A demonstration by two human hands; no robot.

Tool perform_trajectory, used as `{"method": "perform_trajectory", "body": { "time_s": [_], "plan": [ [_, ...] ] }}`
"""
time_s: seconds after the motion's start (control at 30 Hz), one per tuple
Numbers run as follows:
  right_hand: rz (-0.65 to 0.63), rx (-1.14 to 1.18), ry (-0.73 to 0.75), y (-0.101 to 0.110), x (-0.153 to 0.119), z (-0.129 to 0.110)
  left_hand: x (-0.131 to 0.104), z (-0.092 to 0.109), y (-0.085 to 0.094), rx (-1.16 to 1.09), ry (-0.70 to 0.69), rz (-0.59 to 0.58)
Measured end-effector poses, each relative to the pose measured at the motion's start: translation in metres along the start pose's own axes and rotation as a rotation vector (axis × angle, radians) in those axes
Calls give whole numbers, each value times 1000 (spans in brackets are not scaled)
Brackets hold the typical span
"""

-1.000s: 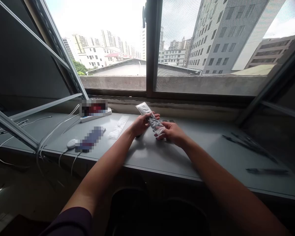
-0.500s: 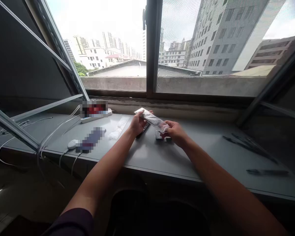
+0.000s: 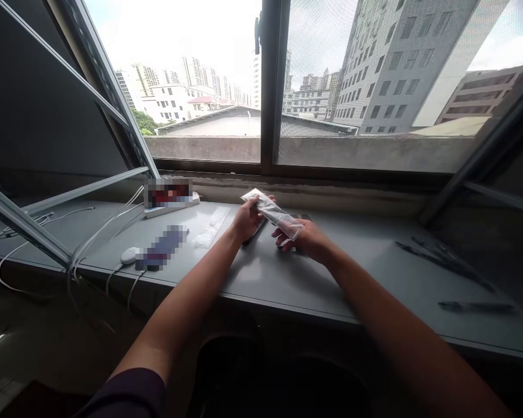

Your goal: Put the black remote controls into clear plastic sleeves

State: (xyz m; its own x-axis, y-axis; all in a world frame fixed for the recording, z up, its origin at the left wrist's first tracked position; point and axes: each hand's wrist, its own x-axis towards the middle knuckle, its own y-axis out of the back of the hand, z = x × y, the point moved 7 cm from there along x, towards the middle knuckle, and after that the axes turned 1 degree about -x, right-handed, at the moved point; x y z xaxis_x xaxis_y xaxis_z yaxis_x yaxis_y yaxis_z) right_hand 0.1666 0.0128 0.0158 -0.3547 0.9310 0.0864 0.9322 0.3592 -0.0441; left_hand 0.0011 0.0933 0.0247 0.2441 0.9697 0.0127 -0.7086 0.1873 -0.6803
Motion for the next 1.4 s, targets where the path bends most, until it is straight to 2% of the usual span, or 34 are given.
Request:
{"method": "perform_trajectory", "body": {
  "time_s": [0.17, 0.4, 0.73, 1.4],
  "plan": [
    [20, -13, 2, 2, 2, 2, -1, 0, -3, -10, 9, -36],
    [64, -31, 1, 3, 2, 1, -1, -1, -2, -20, 24, -25],
    [107, -47, 1, 5, -2, -4, 2, -3, -3, -77, 41, -95],
    [150, -55, 18, 8, -1, -6, -3, -5, -6, -2, 55, -49]
  ]
}}
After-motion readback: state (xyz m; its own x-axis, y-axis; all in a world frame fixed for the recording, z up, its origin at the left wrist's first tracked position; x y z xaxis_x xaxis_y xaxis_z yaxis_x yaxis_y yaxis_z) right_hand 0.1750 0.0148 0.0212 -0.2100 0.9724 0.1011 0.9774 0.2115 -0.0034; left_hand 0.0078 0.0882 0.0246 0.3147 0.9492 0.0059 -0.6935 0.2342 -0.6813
